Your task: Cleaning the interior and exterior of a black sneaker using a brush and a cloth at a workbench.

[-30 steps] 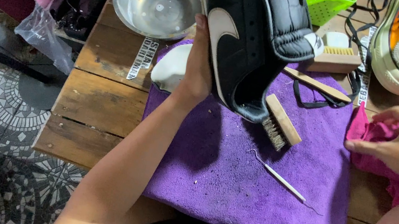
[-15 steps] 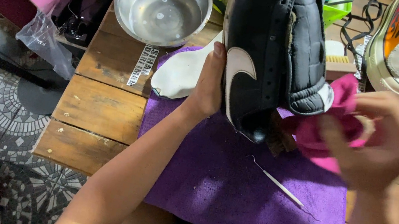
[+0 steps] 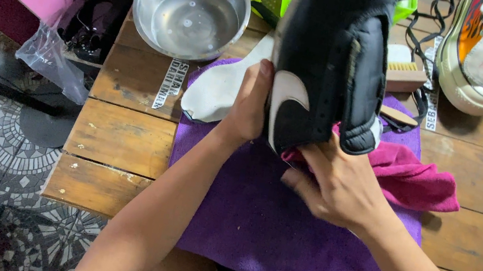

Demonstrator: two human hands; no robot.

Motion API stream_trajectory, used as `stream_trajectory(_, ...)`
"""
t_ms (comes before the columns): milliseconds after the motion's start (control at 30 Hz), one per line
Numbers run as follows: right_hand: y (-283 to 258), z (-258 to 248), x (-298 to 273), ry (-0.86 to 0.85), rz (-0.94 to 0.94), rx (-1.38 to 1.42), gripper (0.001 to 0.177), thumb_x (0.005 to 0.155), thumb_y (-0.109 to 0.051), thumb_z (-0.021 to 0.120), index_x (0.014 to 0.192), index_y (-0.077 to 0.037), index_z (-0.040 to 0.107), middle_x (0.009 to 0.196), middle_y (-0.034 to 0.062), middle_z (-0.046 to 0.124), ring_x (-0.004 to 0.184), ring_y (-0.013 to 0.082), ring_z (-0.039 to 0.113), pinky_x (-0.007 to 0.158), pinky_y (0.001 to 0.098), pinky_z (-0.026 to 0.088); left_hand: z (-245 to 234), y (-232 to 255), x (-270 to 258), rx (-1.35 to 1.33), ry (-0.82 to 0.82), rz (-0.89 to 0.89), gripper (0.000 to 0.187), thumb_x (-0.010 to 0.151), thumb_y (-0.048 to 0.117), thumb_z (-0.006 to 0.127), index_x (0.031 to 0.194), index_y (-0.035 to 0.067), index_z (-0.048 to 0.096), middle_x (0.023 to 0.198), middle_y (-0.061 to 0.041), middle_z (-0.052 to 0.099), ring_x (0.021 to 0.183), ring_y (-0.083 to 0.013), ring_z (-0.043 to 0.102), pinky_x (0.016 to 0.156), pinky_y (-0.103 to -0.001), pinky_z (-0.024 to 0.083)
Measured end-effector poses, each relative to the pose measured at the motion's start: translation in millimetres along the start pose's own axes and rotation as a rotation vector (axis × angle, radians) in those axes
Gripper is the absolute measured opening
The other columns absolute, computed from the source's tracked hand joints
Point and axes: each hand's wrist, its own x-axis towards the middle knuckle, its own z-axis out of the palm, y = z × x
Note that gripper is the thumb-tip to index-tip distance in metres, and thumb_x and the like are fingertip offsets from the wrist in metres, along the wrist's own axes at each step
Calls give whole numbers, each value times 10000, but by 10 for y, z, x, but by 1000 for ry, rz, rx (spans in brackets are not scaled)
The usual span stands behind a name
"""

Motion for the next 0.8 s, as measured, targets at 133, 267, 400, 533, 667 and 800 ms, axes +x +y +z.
stream_trajectory(133, -13, 25, -7, -153, 4, 112, 708, 826, -561, 900, 1161, 34, 712, 943, 267, 711, 958, 496, 726, 844, 608, 541, 102, 471, 84, 78, 14, 58, 785, 1232, 543, 192, 1034, 86, 799, 901, -128, 779, 852, -178, 665, 834, -373, 523)
stream_trajectory(267, 196, 243, -109, -148, -52, -17, 468, 861, -402, 878, 1107, -36, 721, 982, 163, 704, 955, 414, 715, 846, 582, 511, 155, 544, 63, 45, 66, 36, 765, 1250, 463, 169, 1006, 95, 795, 867, -123, 774, 815, -183, 678, 869, -367, 541)
stream_trajectory(400, 295, 282, -109, -92, -70, -10, 217, 943, -234, 815, 1093, -98, 738, 1034, 93, 745, 1002, 349, 732, 938, 562, 494, 190, 642, 91, 36, 82, 37, 722, 1270, 381, 198, 1007, 79, 799, 897, -122, 785, 849, -188, 699, 894, -377, 563)
stream_trajectory(533, 429, 409, -217, -21, -98, -50, 259, 850, -253, 877, 1031, -124, 745, 1005, 73, 751, 988, 299, 733, 1011, 545, 497, 7, 218, 79, 35, 114, 27, 761, 1277, 439, 184, 1050, 87, 818, 908, -106, 780, 816, -208, 673, 927, -383, 551)
stream_trajectory(667, 415, 359, -156, 109, -115, -41, 184, 820, -108, 846, 923, -166, 705, 906, 14, 684, 844, 272, 690, 886, 470, 495, 66, 378, 100, 50, 161, 7, 696, 1274, 452, 241, 1059, 92, 797, 957, -118, 756, 896, -231, 686, 1004, -398, 538)
stream_trajectory(800, 356, 237, -115, 206, -83, 1, 236, 884, -147, 907, 881, -190, 675, 861, 1, 671, 783, 278, 660, 758, 419, 455, 259, 955, 166, -8, 175, -8, 703, 1261, 500, 224, 1065, 89, 759, 976, -132, 718, 950, -279, 652, 1055, -436, 519)
